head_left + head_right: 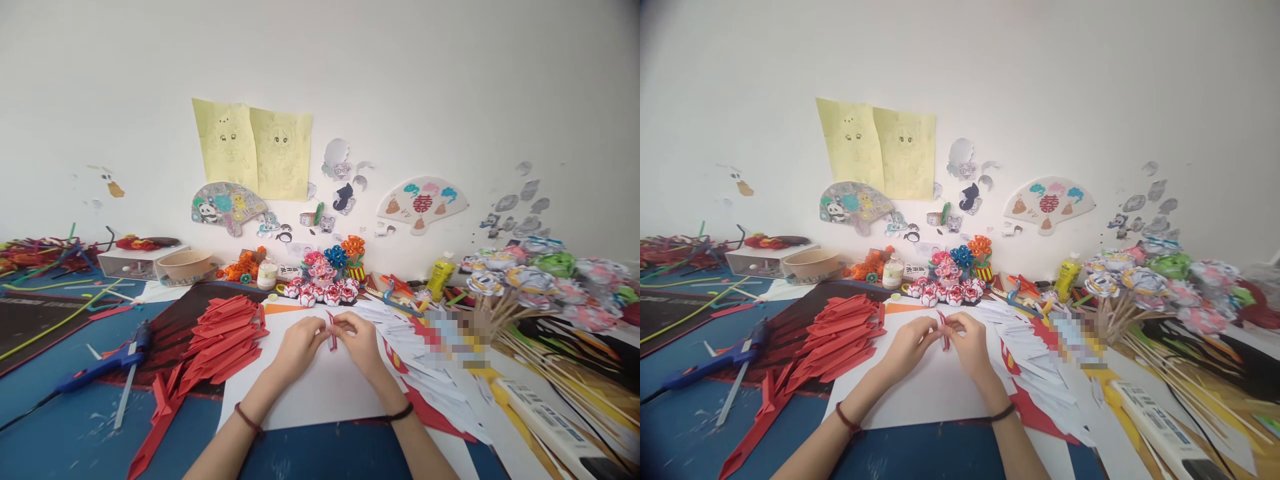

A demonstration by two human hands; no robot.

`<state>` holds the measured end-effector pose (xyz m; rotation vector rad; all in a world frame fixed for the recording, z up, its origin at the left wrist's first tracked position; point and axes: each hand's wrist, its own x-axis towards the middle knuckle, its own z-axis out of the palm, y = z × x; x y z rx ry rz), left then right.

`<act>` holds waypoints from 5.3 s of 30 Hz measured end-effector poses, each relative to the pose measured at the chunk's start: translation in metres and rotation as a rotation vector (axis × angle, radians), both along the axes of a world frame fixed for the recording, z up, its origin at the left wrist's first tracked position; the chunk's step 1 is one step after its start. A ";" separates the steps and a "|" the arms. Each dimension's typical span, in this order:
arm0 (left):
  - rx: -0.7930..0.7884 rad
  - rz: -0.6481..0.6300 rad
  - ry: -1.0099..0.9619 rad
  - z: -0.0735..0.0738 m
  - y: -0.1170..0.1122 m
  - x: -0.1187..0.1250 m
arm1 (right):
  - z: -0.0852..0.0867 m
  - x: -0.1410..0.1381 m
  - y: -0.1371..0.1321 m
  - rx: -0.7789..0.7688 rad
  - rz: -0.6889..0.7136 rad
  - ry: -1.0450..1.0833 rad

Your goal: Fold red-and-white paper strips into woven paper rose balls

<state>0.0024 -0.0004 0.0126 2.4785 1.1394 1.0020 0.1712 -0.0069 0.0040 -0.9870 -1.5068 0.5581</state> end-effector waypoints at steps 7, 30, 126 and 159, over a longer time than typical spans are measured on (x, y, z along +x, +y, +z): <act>0.070 -0.005 -0.132 -0.003 -0.002 0.001 | -0.001 -0.004 -0.001 0.079 -0.003 -0.047; -0.073 -0.093 -0.132 -0.013 -0.001 0.004 | -0.012 0.000 0.010 -0.145 0.073 -0.003; -0.219 0.049 0.044 -0.008 0.002 0.003 | -0.003 0.009 0.007 -0.301 0.008 0.520; 0.077 0.153 0.235 -0.026 0.066 -0.003 | -0.035 0.008 0.040 -0.038 -0.259 -0.569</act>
